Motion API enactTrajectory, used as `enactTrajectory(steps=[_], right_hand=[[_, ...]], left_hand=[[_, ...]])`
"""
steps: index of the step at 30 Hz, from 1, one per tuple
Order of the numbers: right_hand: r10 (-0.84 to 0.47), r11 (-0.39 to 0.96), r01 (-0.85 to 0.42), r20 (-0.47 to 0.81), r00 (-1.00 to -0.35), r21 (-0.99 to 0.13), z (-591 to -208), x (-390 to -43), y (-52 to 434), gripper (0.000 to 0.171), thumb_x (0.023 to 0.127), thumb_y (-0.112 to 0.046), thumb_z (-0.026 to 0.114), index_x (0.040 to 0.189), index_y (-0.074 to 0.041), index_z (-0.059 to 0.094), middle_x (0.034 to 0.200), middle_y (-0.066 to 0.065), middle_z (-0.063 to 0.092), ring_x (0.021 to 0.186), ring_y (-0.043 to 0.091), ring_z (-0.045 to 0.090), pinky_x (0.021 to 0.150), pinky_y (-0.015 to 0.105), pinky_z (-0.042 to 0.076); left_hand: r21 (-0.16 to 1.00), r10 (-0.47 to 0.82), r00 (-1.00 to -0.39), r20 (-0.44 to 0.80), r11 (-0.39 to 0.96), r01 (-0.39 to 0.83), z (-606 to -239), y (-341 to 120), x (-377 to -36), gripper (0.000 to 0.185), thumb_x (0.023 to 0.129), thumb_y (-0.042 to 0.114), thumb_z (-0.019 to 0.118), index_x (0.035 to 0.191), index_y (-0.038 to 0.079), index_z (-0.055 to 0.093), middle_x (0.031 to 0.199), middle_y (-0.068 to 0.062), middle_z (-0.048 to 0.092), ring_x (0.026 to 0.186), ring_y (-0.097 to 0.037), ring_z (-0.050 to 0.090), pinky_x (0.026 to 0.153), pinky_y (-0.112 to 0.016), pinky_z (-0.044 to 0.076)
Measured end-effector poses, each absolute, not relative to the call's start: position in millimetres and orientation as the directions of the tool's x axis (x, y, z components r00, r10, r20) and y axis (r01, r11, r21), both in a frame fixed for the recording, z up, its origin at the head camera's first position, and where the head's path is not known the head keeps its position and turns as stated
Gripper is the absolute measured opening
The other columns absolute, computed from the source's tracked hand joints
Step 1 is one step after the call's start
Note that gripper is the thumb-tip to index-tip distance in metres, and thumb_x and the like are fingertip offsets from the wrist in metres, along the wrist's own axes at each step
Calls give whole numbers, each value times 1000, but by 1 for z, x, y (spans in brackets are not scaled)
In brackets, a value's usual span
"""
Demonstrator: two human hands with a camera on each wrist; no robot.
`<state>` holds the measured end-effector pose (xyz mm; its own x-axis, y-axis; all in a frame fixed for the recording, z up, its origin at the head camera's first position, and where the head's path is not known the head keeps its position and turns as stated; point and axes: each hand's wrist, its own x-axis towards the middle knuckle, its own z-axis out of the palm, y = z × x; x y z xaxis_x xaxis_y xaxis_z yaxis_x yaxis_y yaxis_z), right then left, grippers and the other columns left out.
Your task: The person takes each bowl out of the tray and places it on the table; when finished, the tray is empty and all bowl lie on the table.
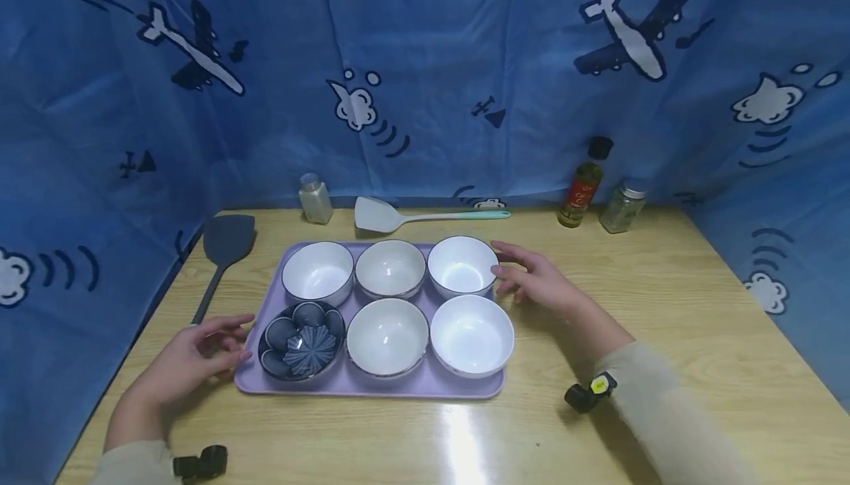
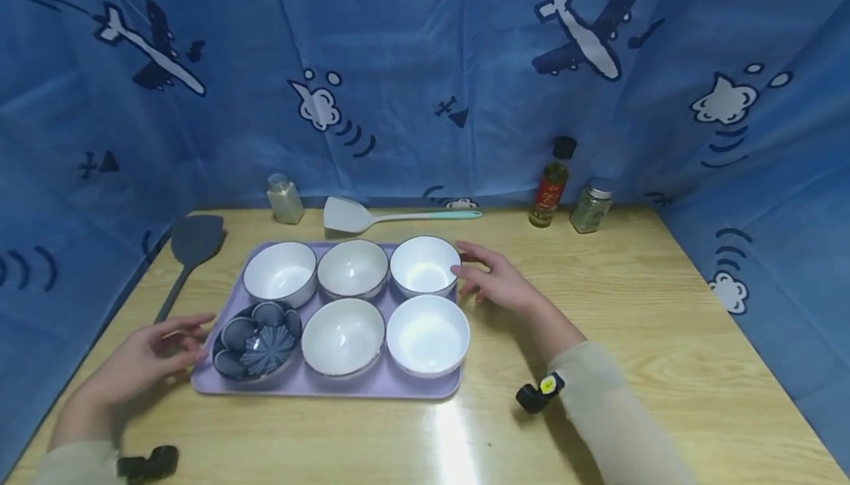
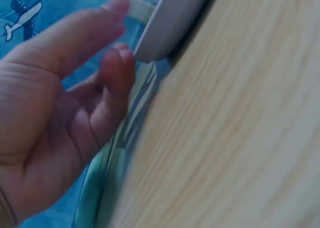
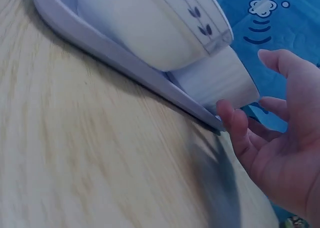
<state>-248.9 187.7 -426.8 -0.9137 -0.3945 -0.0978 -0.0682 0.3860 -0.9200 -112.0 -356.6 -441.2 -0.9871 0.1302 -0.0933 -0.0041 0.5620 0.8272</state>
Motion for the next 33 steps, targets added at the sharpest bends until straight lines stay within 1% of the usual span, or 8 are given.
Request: enactTrajectory(steps=[4, 7, 10, 15, 19, 25, 29, 33], right_hand=[[-391, 318, -17, -114, -913, -948, -434, -248, 182, 63, 100, -30, 59, 156, -16, 35, 149, 23, 41, 84, 20, 70, 68, 27, 51], [-390, 276, 2, -114, -914, -961, -437, -247, 180, 63, 100, -28, 59, 156, -15, 33, 149, 24, 40, 82, 16, 70, 68, 25, 52], [-388, 227, 22, -111, -915, -974, -439, -246, 179, 64, 100, -25, 59, 157, -16, 32, 150, 24, 39, 82, 17, 71, 69, 25, 55], [-399, 158, 53, -113, -910, -986, -443, -244, 175, 65, 101, -21, 58, 158, -19, 28, 154, 22, 35, 84, 18, 71, 70, 27, 58], [-398, 135, 65, -114, -910, -989, -444, -241, 172, 66, 101, -20, 57, 159, -21, 26, 157, 21, 32, 85, 17, 70, 71, 27, 58], [-410, 52, 112, -124, -904, -992, -446, -240, 168, 70, 99, -13, 56, 160, -18, 21, 157, 26, 27, 85, 15, 69, 76, 28, 58], [-371, 22, 147, -144, -917, -989, -444, -240, 165, 71, 97, -7, 55, 159, -16, 23, 156, 26, 29, 84, 15, 69, 76, 28, 58], [-335, 9, 174, -167, -927, -985, -440, -238, 163, 72, 95, -4, 55, 159, -15, 25, 155, 26, 31, 81, 15, 69, 75, 27, 58]], left_hand=[[830, 105, -983, -149, 554, -66, -447, -357, -112, 65, 88, 30, 76, 143, 6, 51, 108, -13, 62, 91, -7, 60, 69, -28, 55], [808, 80, -983, -163, 583, -86, -450, -357, -113, 67, 87, 36, 77, 143, 9, 52, 111, -12, 62, 93, -6, 60, 74, -25, 54], [796, 76, -985, -154, 601, -78, -452, -357, -113, 66, 87, 39, 77, 142, 11, 54, 114, -10, 62, 94, -6, 60, 78, -21, 51], [797, 113, -986, -123, 603, -30, -455, -359, -112, 62, 89, 34, 76, 142, 10, 54, 119, -9, 60, 95, -6, 60, 80, -16, 46], [789, 115, -984, -139, 614, -40, -456, -360, -110, 62, 89, 35, 76, 142, 12, 54, 118, -7, 59, 95, -5, 59, 79, -14, 44], [783, 105, -982, -157, 619, -59, -457, -360, -107, 63, 89, 33, 76, 143, 9, 53, 115, -7, 59, 95, -4, 58, 79, -14, 44], [764, 86, -984, -153, 642, -63, -459, -359, -108, 63, 88, 35, 77, 142, 11, 54, 112, -6, 61, 95, -3, 58, 80, -11, 43], [767, 90, -985, -146, 640, -55, -458, -358, -110, 63, 88, 32, 76, 142, 9, 54, 111, -7, 62, 94, -3, 58, 79, -10, 42]])
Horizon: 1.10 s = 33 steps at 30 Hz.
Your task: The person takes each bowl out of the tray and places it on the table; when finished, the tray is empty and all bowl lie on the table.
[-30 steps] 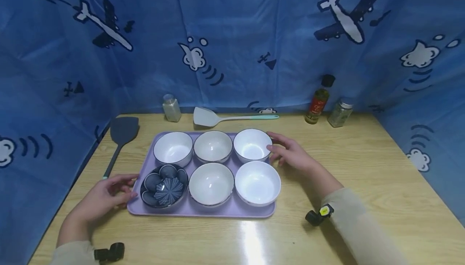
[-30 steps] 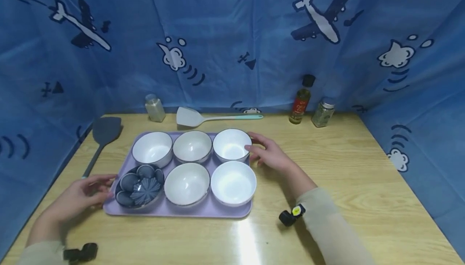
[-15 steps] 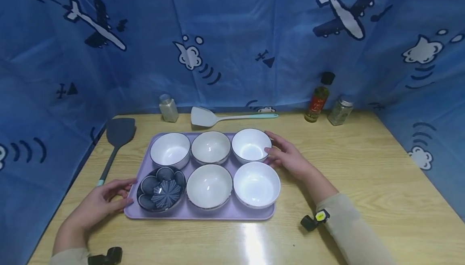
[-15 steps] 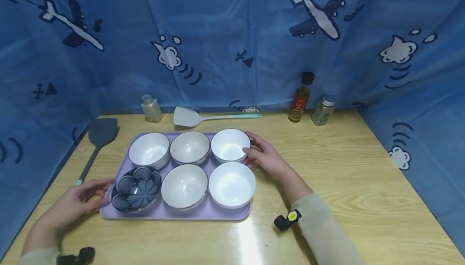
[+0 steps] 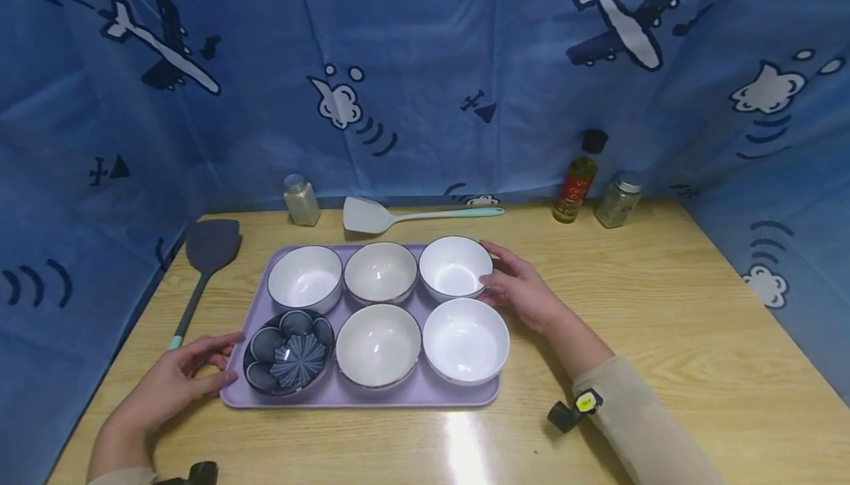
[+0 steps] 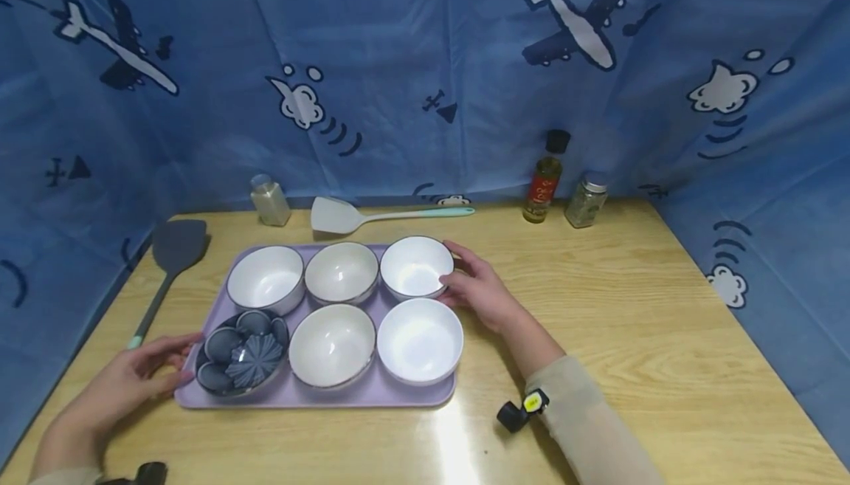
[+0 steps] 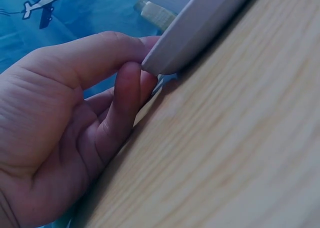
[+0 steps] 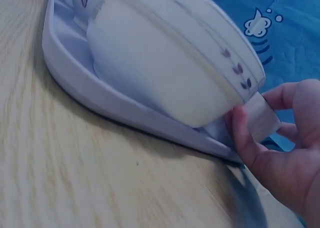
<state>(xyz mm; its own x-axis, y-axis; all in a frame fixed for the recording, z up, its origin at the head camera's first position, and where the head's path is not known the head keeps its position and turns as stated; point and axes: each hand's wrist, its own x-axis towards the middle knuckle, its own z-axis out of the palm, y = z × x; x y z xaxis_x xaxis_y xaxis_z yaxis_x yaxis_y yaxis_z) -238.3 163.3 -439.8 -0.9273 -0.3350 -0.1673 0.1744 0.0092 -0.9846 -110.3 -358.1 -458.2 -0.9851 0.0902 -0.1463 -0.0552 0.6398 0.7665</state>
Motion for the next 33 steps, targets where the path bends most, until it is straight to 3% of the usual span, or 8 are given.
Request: enactTrajectory(steps=[16, 27, 33], right_hand=[[-330, -84, 182, -145, -933, -980, -426, -243, 175, 69, 96, 0, 48, 159, -14, 24, 151, 27, 31, 76, 18, 71, 70, 24, 58], [-244, -104, 141, -112, -963, -985, -412, -251, 208, 68, 97, 3, 43, 159, -11, 19, 132, 19, 43, 74, 17, 71, 72, 24, 57], [-191, -118, 143, -119, -974, -983, -410, -253, 225, 68, 99, 2, 41, 160, -11, 15, 139, 23, 36, 75, 15, 70, 74, 24, 57]], left_hand=[[780, 91, -987, -131, 623, -46, -458, -359, -109, 62, 89, 29, 76, 143, 9, 53, 114, -6, 61, 96, -2, 56, 80, -9, 40], [783, 91, -988, -126, 620, -43, -459, -360, -109, 62, 88, 30, 76, 142, 10, 54, 119, -5, 60, 95, -3, 58, 80, -10, 41], [791, 98, -988, -120, 611, -35, -458, -359, -109, 61, 88, 29, 77, 142, 9, 55, 126, -6, 57, 96, -3, 58, 81, -10, 42]])
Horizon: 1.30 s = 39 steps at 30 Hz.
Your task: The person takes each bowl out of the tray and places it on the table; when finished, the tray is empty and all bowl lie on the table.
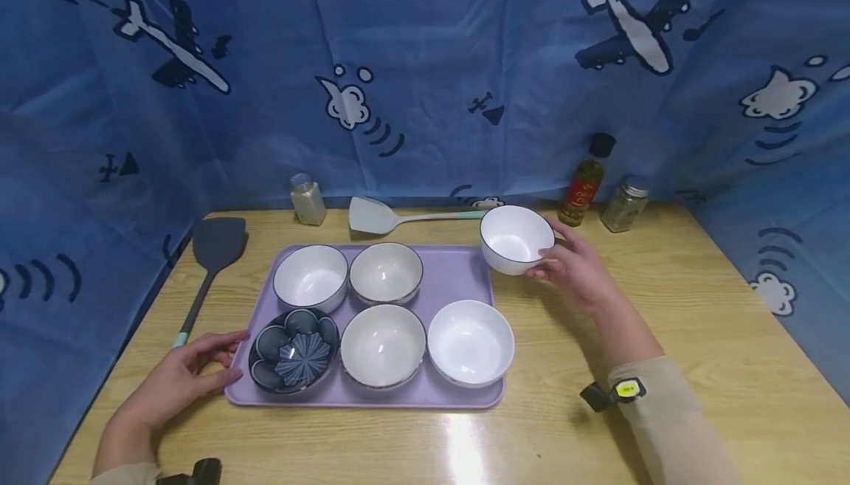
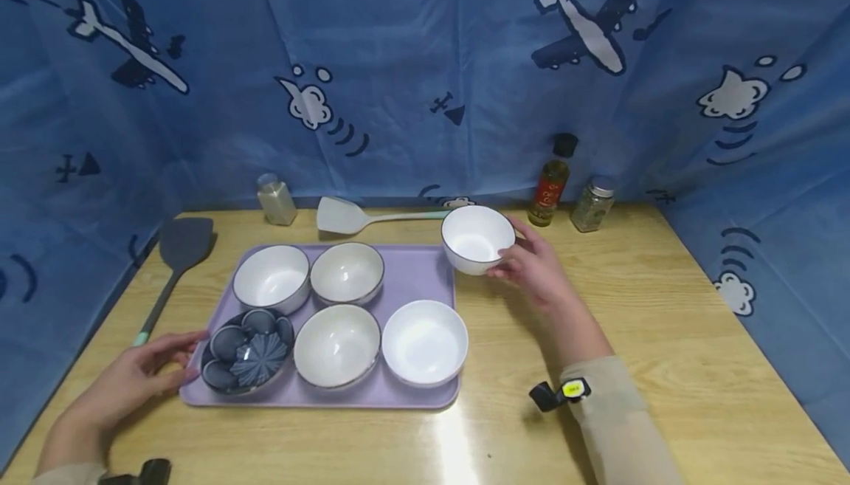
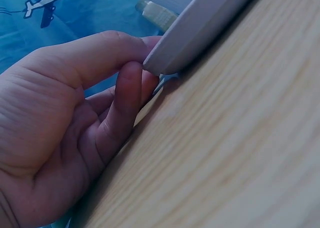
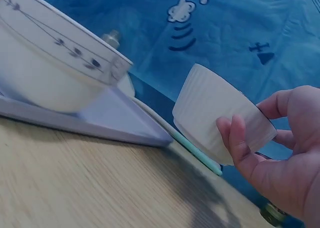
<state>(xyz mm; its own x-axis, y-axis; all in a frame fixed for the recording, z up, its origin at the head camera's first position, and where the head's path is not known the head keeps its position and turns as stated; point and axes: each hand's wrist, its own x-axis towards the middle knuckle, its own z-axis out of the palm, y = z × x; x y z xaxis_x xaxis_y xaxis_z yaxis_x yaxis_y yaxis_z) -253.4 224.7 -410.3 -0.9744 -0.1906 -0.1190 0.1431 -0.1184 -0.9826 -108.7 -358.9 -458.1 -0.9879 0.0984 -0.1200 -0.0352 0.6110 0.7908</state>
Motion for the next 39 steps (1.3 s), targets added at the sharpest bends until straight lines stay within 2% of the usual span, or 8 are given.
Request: enactTrajectory(steps=[6, 15, 26, 33, 39], right_hand=[[-147, -93, 156, -142, -979, -983, -418, -254, 233, 70, 98, 2, 41, 161, -14, 15, 147, 29, 28, 77, 13, 69, 75, 24, 58], [-149, -82, 121, -108, -983, -989, -431, -260, 235, 73, 99, 3, 47, 161, -12, 12, 156, 33, 21, 81, 12, 70, 77, 26, 58], [-174, -65, 139, -126, -977, -988, -434, -261, 226, 74, 100, -2, 50, 161, -13, 10, 156, 32, 21, 88, 11, 68, 82, 27, 58], [-174, -51, 167, -156, -972, -985, -438, -261, 231, 75, 102, -9, 53, 162, -16, 8, 159, 30, 18, 93, 10, 67, 85, 27, 57], [-173, -38, 157, -148, -974, -987, -439, -262, 237, 77, 101, -15, 58, 162, -17, 10, 160, 29, 18, 89, 9, 69, 83, 23, 56]], left_hand=[[763, 86, -988, -126, 646, -41, -460, -360, -106, 62, 87, 33, 77, 141, 11, 56, 127, -5, 58, 96, -3, 58, 81, -9, 40], [773, 82, -989, -124, 633, -45, -459, -360, -106, 61, 87, 30, 77, 142, 11, 56, 130, -6, 57, 96, -3, 58, 81, -9, 40], [792, 92, -992, -85, 611, -11, -457, -362, -105, 58, 88, 26, 77, 140, 9, 57, 123, 3, 58, 95, -3, 59, 82, -8, 40], [791, 96, -992, -86, 612, -9, -458, -360, -104, 59, 88, 26, 77, 140, 9, 57, 123, -3, 58, 97, -1, 58, 84, -6, 38], [789, 94, -990, -105, 614, -25, -458, -358, -107, 60, 88, 29, 77, 141, 11, 56, 125, -6, 58, 98, -1, 57, 84, -6, 39]])
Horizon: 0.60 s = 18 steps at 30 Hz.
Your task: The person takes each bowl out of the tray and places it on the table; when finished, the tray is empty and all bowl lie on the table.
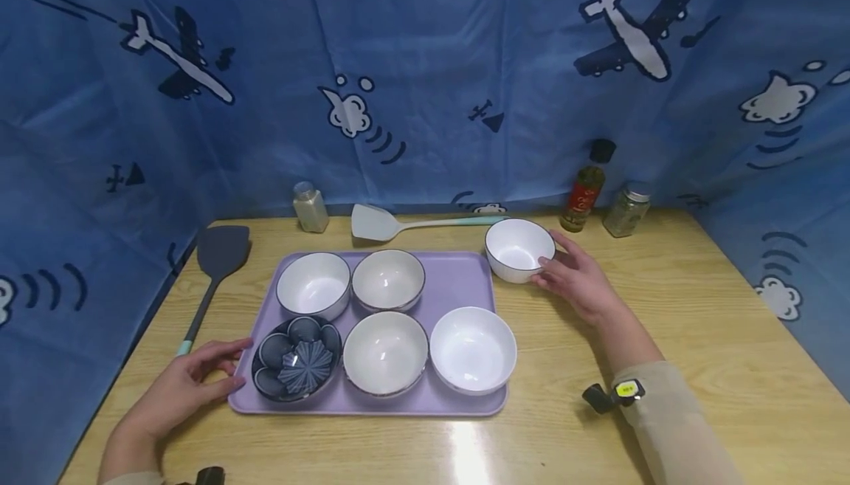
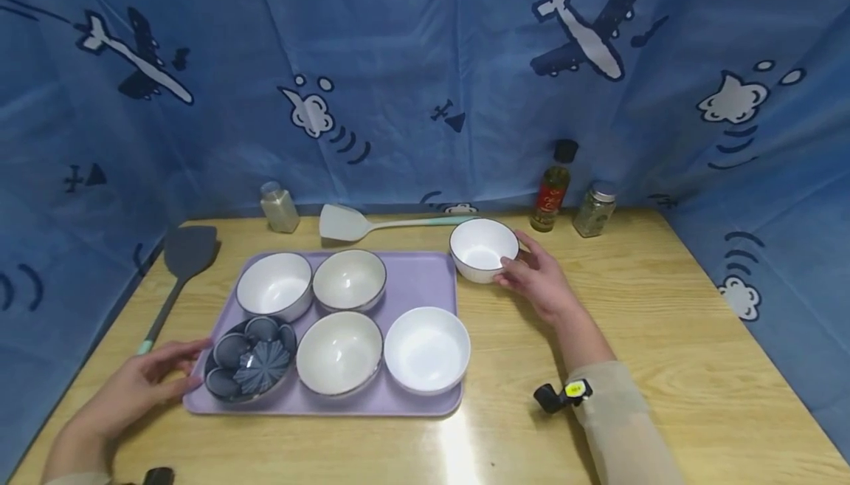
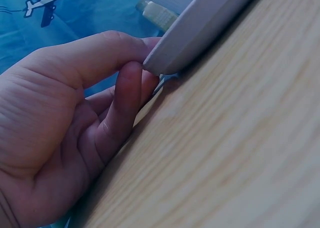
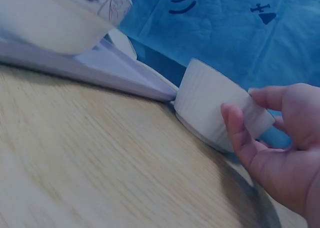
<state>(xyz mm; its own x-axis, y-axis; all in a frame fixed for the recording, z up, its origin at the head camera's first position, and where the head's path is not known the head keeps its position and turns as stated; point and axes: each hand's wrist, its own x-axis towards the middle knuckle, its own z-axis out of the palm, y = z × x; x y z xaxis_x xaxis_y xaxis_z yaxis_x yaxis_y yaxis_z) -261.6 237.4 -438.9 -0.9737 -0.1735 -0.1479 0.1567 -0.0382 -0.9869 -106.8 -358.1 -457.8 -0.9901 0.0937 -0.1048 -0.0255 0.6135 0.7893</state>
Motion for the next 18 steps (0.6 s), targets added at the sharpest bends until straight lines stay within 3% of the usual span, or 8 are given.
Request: enactTrajectory(steps=[10, 18], right_hand=[[-170, -26, 151, -145, -975, -988, -434, -263, 250, 78, 99, -20, 64, 161, -15, 16, 160, 27, 20, 88, 9, 70, 84, 26, 57], [-167, -55, 106, -95, -981, -993, -415, -257, 271, 71, 99, -23, 64, 158, -14, 26, 135, 3, 47, 92, 11, 71, 82, 23, 56]], left_hand=[[772, 77, -989, -125, 634, -48, -459, -359, -110, 61, 88, 32, 77, 142, 12, 56, 129, -6, 56, 99, -2, 56, 84, -6, 38], [794, 106, -989, -105, 608, -19, -460, -359, -109, 59, 88, 28, 77, 141, 11, 56, 124, -6, 57, 97, -4, 58, 82, -9, 40]])
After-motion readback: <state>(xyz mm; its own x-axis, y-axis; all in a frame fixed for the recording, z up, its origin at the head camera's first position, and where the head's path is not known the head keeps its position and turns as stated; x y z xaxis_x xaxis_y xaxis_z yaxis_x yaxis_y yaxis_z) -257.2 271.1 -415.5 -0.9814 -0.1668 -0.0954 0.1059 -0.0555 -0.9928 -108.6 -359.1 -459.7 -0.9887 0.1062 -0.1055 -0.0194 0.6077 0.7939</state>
